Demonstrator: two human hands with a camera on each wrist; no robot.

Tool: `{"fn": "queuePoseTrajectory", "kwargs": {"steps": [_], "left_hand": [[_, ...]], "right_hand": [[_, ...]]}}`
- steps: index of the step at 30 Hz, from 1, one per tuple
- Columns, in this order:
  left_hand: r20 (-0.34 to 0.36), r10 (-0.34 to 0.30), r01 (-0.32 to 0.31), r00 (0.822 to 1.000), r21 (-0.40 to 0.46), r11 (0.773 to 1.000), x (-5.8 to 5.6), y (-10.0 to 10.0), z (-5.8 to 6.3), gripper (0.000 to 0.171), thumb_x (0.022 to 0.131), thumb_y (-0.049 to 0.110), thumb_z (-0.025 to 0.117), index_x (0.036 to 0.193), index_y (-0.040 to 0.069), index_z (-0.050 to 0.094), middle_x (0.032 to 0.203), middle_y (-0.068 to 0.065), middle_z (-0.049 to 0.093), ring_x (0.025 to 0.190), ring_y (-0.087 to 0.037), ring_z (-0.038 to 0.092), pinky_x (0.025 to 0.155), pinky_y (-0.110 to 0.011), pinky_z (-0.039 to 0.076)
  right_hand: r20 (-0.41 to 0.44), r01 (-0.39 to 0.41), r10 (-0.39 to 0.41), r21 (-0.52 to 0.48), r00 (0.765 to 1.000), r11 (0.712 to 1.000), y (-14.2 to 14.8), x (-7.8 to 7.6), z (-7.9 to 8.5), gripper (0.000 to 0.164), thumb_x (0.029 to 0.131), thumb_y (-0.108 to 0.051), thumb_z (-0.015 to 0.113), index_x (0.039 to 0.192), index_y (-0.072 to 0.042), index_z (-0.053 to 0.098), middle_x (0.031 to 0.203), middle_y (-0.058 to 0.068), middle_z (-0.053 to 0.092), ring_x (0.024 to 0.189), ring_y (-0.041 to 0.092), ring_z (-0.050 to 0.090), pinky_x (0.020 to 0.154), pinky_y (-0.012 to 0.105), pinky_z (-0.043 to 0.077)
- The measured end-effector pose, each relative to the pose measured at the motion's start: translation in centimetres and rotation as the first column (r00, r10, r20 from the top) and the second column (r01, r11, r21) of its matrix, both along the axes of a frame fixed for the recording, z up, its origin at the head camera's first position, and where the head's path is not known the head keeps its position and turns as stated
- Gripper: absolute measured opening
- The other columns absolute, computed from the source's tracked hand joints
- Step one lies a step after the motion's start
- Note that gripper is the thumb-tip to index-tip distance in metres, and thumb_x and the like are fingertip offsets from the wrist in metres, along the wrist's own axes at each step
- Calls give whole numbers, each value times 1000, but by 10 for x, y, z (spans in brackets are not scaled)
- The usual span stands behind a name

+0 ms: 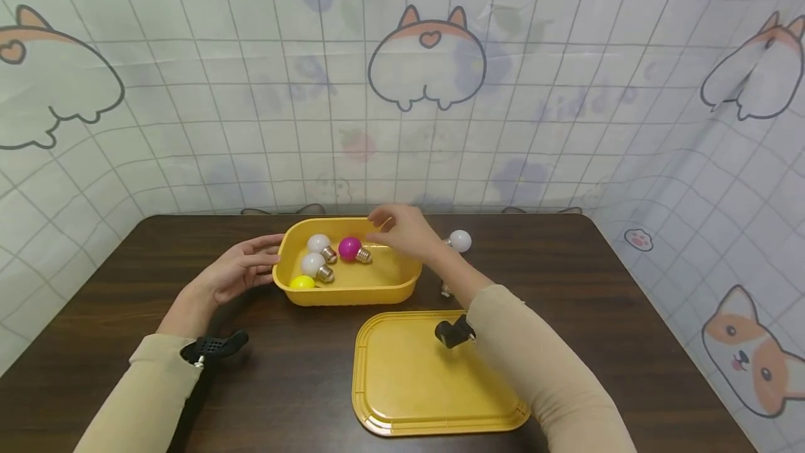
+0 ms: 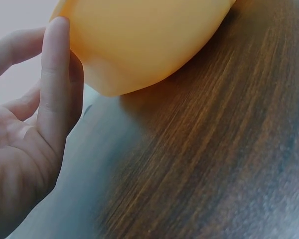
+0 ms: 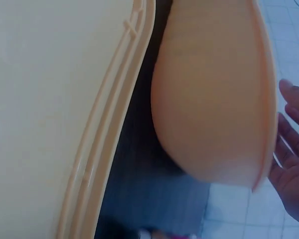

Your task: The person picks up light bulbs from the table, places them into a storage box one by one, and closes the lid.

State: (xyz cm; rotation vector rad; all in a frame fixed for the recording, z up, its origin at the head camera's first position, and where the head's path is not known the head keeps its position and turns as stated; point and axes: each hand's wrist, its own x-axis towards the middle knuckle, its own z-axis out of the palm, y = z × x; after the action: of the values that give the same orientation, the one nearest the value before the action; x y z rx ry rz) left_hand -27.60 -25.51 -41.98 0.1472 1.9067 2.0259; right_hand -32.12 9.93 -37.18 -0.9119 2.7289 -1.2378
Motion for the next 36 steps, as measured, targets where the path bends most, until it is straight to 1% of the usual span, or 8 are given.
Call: {"fn": "queuePoseTrajectory", "kwargs": {"steps": [4,7,10,14,19,24,31,36], "left_hand": [[2,-1,1,1000,-7,1000,0,0,0,65,104,6,60,160,2,28,153,-27,42,106,-20,70,86,-31,60],[0,-1,1,1000,-5,1000,0,0,0,66,104,7,61,160,2,28,153,-27,42,107,-20,70,88,-31,59],[0,-1,1,1000,-6,1000,-1,-1,-1,66,104,8,61,160,2,28,153,-27,43,107,-20,70,88,-31,59],[-3,-1,1,1000,-8,1000,-1,-1,-1,66,104,8,61,160,2,28,152,-27,43,108,-20,70,88,-32,59],[-6,-7,7,1000,-10,1000,-1,-1,-1,66,104,8,61,160,1,28,153,-27,43,108,-21,69,89,-32,59],[-7,-7,7,1000,-7,1000,-2,-1,-3,66,104,8,62,160,2,29,150,-25,46,107,-20,70,89,-32,59],[0,-1,1,1000,3,1000,-2,-1,-2,66,103,7,62,160,1,29,148,-24,48,105,-19,70,89,-32,59],[1,2,-2,1000,6,1000,-2,-1,-2,66,103,7,63,159,1,29,148,-24,48,106,-20,70,89,-33,59]], "right_hand": [[3,42,-42,-85,999,996,18,5,3,32,95,-21,77,122,-4,70,119,16,69,104,24,65,90,41,56],[4,72,-72,-115,997,991,34,7,4,30,96,-23,76,121,-7,70,119,14,69,106,24,64,93,43,55],[8,99,-99,-113,995,989,50,8,3,33,97,-27,75,123,-6,69,119,10,69,109,24,63,95,44,54],[15,136,-136,-114,991,984,70,8,1,38,98,-29,74,126,-4,67,119,9,68,112,26,62,95,48,53],[27,175,-173,-116,985,978,89,8,-1,34,98,-29,73,124,-7,68,119,9,68,113,27,61,97,50,51],[28,202,-200,-98,979,974,103,8,-5,32,99,-27,72,123,-7,68,119,11,68,113,28,61,96,50,51],[37,286,-284,-79,958,955,119,6,-12,32,99,-25,72,123,-4,67,121,14,68,116,32,60,97,51,50],[80,312,-308,-50,948,949,131,2,-20,35,99,-22,71,126,-1,64,124,19,66,115,34,59,96,49,49]]}}
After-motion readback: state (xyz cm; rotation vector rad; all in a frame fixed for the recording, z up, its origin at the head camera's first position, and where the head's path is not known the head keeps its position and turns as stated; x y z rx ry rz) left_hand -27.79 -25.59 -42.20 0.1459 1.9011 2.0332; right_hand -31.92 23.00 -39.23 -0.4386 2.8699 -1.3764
